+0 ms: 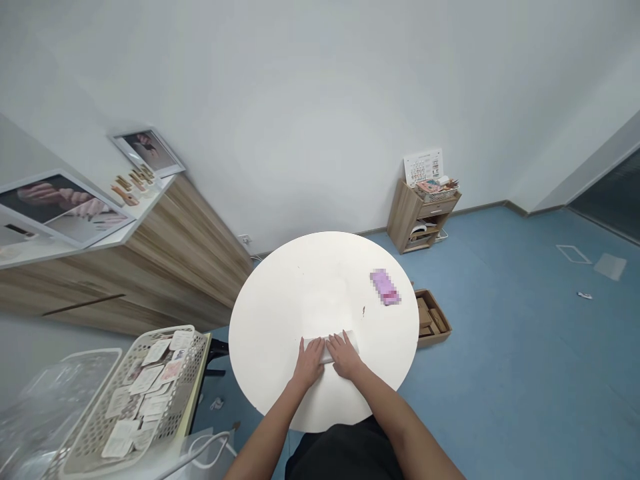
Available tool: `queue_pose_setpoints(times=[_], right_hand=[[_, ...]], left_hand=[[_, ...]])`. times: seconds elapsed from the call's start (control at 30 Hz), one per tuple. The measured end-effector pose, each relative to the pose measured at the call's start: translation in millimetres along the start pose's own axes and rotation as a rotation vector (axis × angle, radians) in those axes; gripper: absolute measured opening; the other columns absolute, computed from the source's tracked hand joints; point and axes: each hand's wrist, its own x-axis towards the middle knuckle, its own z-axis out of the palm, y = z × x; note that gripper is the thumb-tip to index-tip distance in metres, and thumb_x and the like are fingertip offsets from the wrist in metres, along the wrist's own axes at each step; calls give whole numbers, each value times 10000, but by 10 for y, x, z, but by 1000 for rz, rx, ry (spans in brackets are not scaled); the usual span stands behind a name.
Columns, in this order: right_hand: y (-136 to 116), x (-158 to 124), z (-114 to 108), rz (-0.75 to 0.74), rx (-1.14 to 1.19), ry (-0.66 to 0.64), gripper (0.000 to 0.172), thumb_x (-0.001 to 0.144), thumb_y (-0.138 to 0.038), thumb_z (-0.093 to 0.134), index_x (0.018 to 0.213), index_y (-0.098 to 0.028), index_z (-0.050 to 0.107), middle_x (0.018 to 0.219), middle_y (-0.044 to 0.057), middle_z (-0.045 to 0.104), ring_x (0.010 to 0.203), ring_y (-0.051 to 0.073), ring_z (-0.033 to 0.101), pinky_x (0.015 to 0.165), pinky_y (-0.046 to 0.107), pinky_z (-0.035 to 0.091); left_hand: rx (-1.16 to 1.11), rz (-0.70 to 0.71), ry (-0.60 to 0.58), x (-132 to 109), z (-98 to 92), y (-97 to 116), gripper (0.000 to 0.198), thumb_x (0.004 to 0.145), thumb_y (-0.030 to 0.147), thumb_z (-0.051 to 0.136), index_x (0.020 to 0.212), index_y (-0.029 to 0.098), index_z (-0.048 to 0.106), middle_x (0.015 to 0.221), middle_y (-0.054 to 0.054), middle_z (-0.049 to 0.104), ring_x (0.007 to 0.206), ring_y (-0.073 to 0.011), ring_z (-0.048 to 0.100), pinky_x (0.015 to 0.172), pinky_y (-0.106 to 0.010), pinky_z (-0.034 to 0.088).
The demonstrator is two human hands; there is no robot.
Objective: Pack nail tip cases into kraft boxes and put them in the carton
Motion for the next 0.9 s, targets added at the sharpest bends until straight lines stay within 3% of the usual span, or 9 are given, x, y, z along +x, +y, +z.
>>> queue_pose_setpoints(times=[0.17,0.3,0.37,0.47,0.57,0.67,0.73,0.83,0.9], right_hand=[[-10,64,-107,19,62,-14,562,764,-148,521,1322,-94,479,1386,198,492,1303,295,426,1119,482,258],[-5,43,-194,54,194,-82,446,722,-186,562,1167,-155,567,1253,126,548,994,234,609,857,353,462],[1,32,-228,54,227,-124,375,736,-205,565,1108,-174,595,1202,97,565,897,206,628,769,311,463],[7,33,-260,41,229,-142,283,792,-166,508,1057,-185,605,1096,73,620,917,204,626,748,283,431],[6,52,-286,65,213,-120,307,846,-133,445,1133,-173,545,1005,69,663,896,208,623,728,283,409],[2,92,-328,77,176,-126,308,878,-147,433,1178,-164,502,981,73,673,859,214,614,725,296,400],[-1,136,-361,83,125,-119,275,889,-150,437,1150,-169,523,1049,92,655,917,222,598,765,309,401],[-7,213,-383,114,40,-68,245,891,-181,474,1122,-167,556,1181,129,587,1061,255,540,827,334,401],[-9,258,-366,149,6,-42,260,890,-191,485,1138,-162,556,1209,144,562,1102,276,510,843,353,406]], left_hand=[[-83,11,19,-10,-185,-8,554,745,185,532,1297,206,489,1311,-122,584,1256,-292,498,1166,-635,-22],[-199,-13,-83,-117,-272,-51,426,788,244,495,1210,233,547,1187,-69,669,1125,-255,599,1176,-607,27],[-247,-42,-140,-153,-314,-66,392,790,261,487,1169,234,582,1134,-49,695,1074,-244,628,1179,-582,77],[-286,-49,-205,-157,-390,-86,305,802,266,465,1048,254,644,990,-9,732,982,-228,659,1162,-555,162],[-325,-51,-225,-115,-446,-120,256,836,254,437,964,262,658,891,10,732,911,-213,668,1110,-497,281],[-369,-128,-183,-65,-436,-164,263,851,253,461,1074,239,599,991,-26,713,938,-214,658,935,-367,443],[-369,-179,-167,-40,-400,-183,295,865,246,464,1150,227,535,995,-39,700,922,-213,657,813,-311,473],[-343,-207,-132,-12,-342,-184,336,887,220,452,1222,226,462,997,-37,684,930,-208,653,792,-298,471],[-294,-215,-70,7,-311,-168,384,886,210,464,1268,223,431,1102,-57,656,996,-210,636,832,-312,474]])
